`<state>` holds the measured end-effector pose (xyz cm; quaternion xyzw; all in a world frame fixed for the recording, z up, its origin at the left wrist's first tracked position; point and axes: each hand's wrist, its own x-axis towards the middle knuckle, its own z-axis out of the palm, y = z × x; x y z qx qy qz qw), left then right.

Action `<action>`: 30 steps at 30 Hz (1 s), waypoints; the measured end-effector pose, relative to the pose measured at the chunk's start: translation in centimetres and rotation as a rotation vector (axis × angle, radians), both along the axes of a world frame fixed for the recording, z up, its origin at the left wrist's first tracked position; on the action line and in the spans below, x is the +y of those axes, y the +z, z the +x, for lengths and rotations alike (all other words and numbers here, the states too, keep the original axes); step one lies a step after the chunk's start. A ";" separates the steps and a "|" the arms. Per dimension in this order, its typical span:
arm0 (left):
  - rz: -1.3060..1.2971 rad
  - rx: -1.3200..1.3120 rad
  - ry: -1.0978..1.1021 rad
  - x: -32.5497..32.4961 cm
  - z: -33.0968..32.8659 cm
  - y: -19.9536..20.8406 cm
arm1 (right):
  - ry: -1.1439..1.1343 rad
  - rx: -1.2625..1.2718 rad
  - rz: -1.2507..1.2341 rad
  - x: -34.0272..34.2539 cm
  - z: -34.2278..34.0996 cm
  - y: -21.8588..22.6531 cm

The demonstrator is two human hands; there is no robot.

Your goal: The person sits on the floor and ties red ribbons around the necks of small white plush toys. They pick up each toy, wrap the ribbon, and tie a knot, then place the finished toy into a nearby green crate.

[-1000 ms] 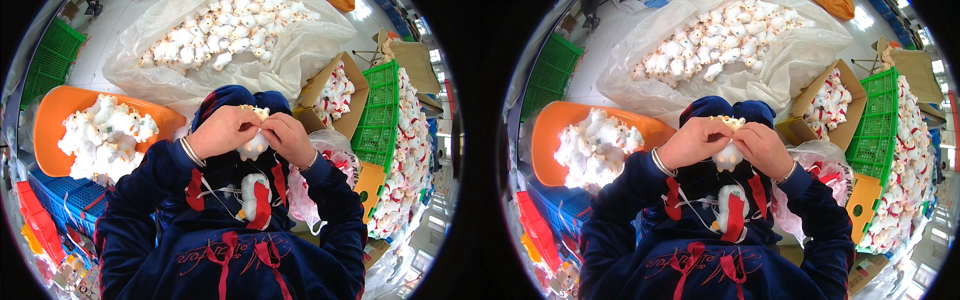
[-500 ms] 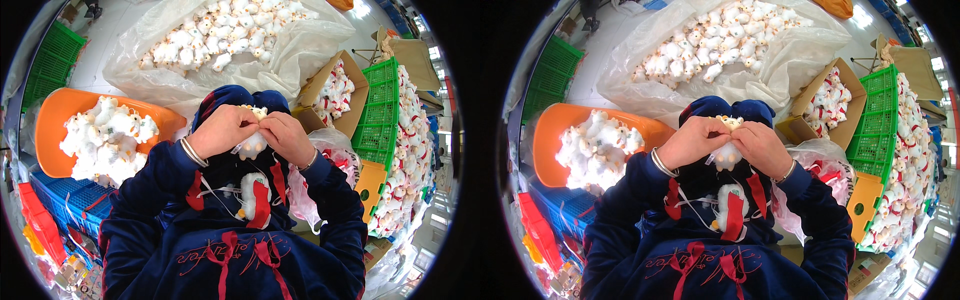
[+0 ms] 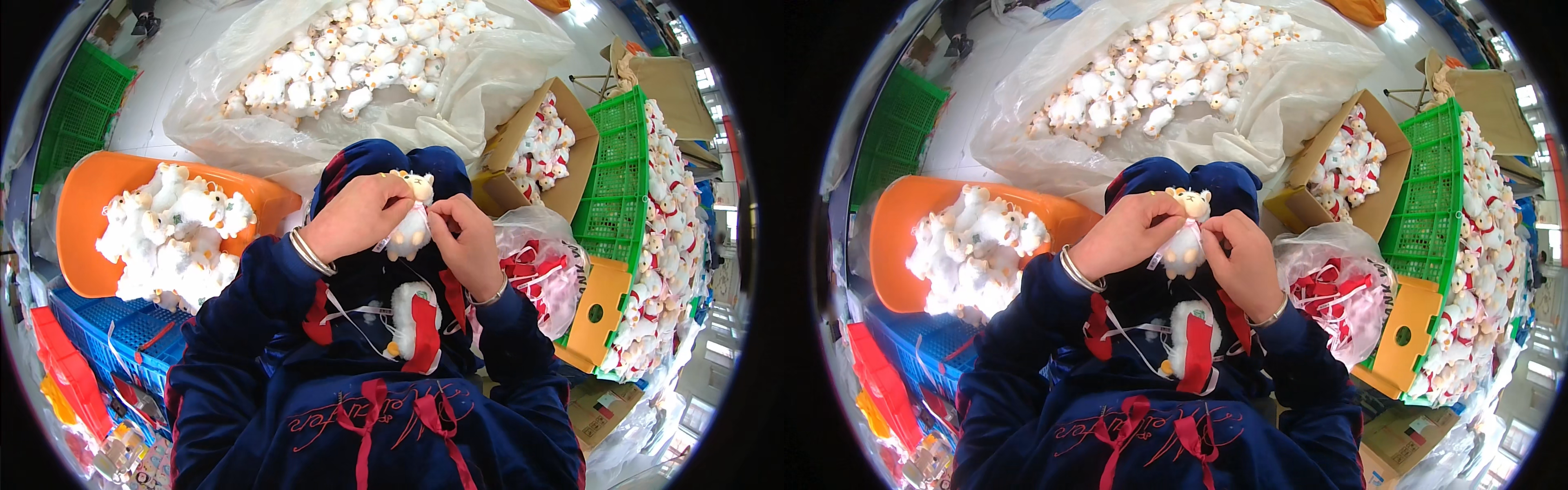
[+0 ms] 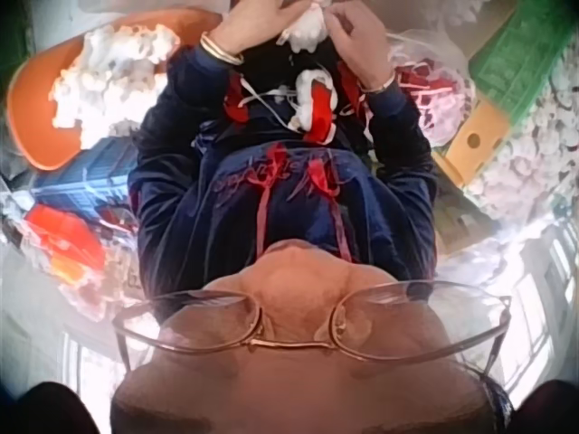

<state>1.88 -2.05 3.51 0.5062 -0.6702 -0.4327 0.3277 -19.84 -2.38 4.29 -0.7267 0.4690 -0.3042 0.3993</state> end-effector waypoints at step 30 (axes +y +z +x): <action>-0.005 0.060 -0.029 -0.3 0.3 0.1 | -0.033 -0.070 -0.093 0.3 1.2 -0.4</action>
